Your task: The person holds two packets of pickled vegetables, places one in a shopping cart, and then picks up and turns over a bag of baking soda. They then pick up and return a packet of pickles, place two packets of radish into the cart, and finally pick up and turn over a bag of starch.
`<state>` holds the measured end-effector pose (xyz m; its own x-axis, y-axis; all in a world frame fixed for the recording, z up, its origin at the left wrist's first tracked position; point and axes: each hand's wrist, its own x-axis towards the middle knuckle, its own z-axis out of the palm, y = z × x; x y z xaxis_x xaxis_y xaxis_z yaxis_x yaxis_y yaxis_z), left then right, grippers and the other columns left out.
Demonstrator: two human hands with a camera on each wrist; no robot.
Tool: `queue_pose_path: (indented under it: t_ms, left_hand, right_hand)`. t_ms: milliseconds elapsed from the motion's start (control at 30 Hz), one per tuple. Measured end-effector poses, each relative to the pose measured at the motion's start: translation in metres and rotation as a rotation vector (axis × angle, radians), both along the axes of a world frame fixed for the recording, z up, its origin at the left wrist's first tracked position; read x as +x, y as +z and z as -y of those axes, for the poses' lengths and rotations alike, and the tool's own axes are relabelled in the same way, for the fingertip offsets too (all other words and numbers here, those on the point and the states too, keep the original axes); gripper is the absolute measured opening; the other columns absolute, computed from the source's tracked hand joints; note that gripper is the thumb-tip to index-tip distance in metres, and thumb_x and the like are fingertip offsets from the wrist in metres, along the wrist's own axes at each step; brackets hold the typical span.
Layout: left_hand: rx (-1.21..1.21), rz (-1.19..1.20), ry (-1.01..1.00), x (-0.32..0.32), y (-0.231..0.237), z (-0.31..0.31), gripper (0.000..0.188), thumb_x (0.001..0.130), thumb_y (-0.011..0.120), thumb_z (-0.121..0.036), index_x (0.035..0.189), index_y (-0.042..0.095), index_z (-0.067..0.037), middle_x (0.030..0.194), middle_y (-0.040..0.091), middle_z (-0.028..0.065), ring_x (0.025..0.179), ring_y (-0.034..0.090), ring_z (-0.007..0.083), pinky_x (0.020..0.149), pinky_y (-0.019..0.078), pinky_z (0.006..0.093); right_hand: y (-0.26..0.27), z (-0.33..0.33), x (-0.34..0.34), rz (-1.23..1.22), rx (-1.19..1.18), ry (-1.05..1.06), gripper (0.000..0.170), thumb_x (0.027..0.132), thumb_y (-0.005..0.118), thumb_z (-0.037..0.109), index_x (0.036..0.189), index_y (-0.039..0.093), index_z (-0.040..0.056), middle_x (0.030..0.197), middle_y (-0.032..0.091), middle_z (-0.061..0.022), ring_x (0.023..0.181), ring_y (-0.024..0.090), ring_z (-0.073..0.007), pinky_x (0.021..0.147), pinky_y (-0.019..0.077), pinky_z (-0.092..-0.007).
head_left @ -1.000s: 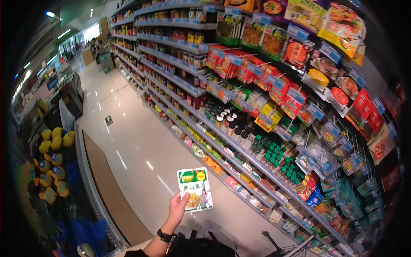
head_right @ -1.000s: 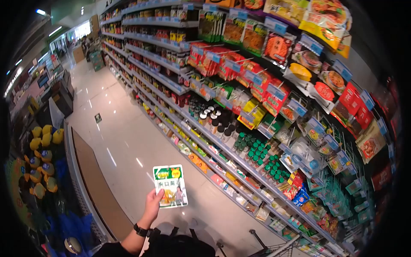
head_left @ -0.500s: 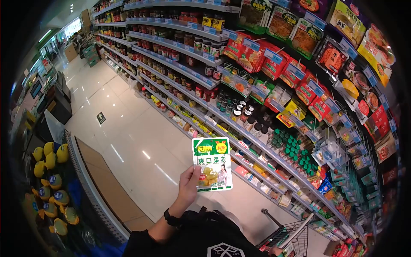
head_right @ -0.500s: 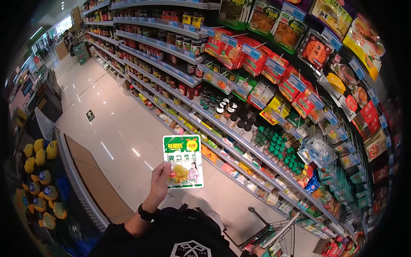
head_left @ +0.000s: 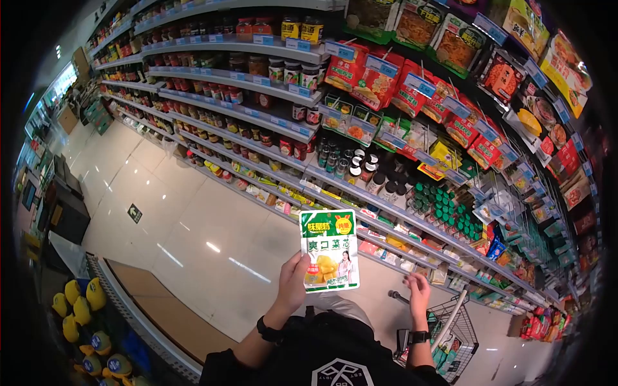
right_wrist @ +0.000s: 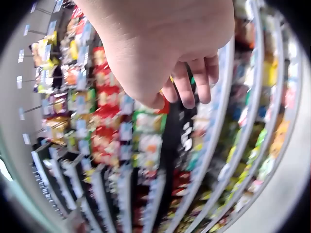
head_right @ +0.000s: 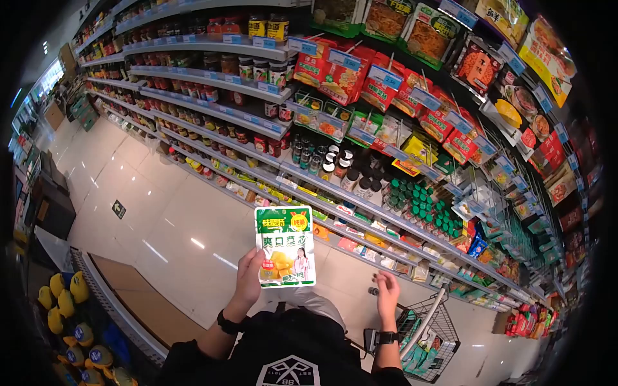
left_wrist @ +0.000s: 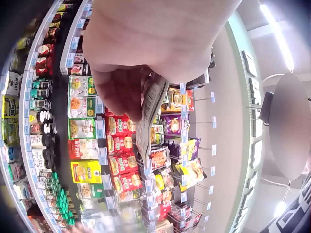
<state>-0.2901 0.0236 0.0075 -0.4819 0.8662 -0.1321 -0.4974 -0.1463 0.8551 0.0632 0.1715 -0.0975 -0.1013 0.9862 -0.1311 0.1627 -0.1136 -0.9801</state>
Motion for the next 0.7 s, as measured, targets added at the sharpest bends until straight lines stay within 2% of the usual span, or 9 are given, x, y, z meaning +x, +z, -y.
queue_pose_path:
  t_ms: [100,167,300,433,533,567,633,667,700]
  left_hand:
    - [-0.015,-0.045,-0.097,-0.01,-0.002,-0.034,0.032,0.11,0.047,-0.022,0.117,0.063,0.005,0.105,0.07,0.0045,0.094,0.063,0.0063,0.084,0.0507,0.0231]
    - [-0.029,-0.117,-0.143,-0.015,0.0,-0.059,0.032,0.11,0.047,-0.022,0.117,0.063,0.004,0.105,0.069,0.004,0.094,0.062,0.0062,0.084,0.0502,0.0234]
    - [-0.095,-0.388,-0.216,-0.032,0.008,-0.092,0.033,0.11,0.047,-0.025,0.115,0.065,0.002,0.103,0.068,0.0026,0.092,0.059,0.0056,0.085,0.0491,0.0243]
    - [-0.038,-0.301,-0.111,-0.04,0.022,-0.127,0.033,0.106,0.055,-0.014,0.136,0.054,0.002,0.11,0.07,0.0057,0.091,0.063,0.0088,0.086,0.0498,0.0255]
    - [-0.147,-0.537,-0.043,-0.042,0.022,-0.145,0.052,0.1,0.064,-0.008,0.147,0.044,0.0,0.128,0.064,0.0112,0.104,0.064,0.0147,0.09,0.05,0.029]
    - [-0.152,-0.542,-0.059,-0.044,0.015,-0.151,0.052,0.1,0.064,-0.008,0.147,0.044,0.0,0.128,0.064,0.0112,0.104,0.064,0.0147,0.09,0.05,0.029]
    - [-0.106,-0.835,-0.137,-0.049,0.001,-0.161,0.063,0.094,0.07,-0.008,0.15,0.041,0.0,0.142,0.053,0.0134,0.117,0.059,0.0195,0.096,0.0494,0.034]
    - [-0.086,-0.761,-0.233,-0.049,0.0,-0.164,0.073,0.095,0.068,-0.011,0.157,0.03,-0.001,0.152,0.043,0.014,0.129,0.052,0.0232,0.104,0.0467,0.0368]
    - [-0.079,-0.756,-0.243,-0.048,0.0,-0.168,0.073,0.095,0.068,-0.011,0.157,0.03,-0.001,0.152,0.043,0.014,0.129,0.052,0.0232,0.104,0.0467,0.0368]
  right_hand:
    - [0.081,-0.017,-0.115,-0.128,0.06,0.352,0.021,0.101,0.063,0.014,0.115,0.069,-0.0011,0.107,0.073,-0.0094,0.103,0.066,-0.0166,0.092,0.0507,-0.0289]
    - [0.101,-0.026,-0.16,-0.315,-0.012,0.5,0.021,0.103,0.062,0.016,0.114,0.07,-0.0003,0.107,0.073,-0.0073,0.101,0.066,-0.0137,0.09,0.0506,-0.0278]
    - [0.098,-0.041,-0.208,-0.473,-0.194,0.546,0.022,0.104,0.062,0.017,0.115,0.07,0.0005,0.107,0.073,-0.0028,0.095,0.065,-0.0079,0.084,0.0521,-0.026]
    - [0.088,-0.066,-0.235,-0.589,-0.168,0.479,0.023,0.104,0.063,0.018,0.116,0.07,0.0002,0.104,0.073,-0.0014,0.091,0.064,-0.0052,0.08,0.0524,-0.0241]
    - [0.08,-0.079,-0.239,-0.44,-0.116,0.423,0.023,0.103,0.062,0.015,0.117,0.069,-0.0027,0.105,0.074,-0.0036,0.09,0.063,-0.0068,0.08,0.0526,-0.0257]
    - [0.089,-0.083,-0.24,-0.447,-0.12,0.407,0.023,0.103,0.062,0.015,0.117,0.069,-0.0027,0.105,0.074,-0.0036,0.09,0.063,-0.0068,0.08,0.0526,-0.0257]
    - [0.111,-0.09,-0.242,-0.105,0.15,0.434,0.031,0.1,0.062,0.01,0.127,0.064,-0.0041,0.114,0.07,-0.0117,0.094,0.065,-0.0145,0.081,0.0533,-0.0286]
    - [0.111,-0.09,-0.245,-0.101,0.148,0.421,0.031,0.1,0.062,0.01,0.127,0.064,-0.0041,0.114,0.07,-0.0117,0.094,0.065,-0.0145,0.081,0.0533,-0.0286]
    - [0.11,-0.089,-0.25,-0.165,0.214,0.429,0.037,0.097,0.063,0.009,0.133,0.061,-0.0029,0.12,0.066,-0.0141,0.102,0.063,-0.0193,0.085,0.0529,-0.0308]
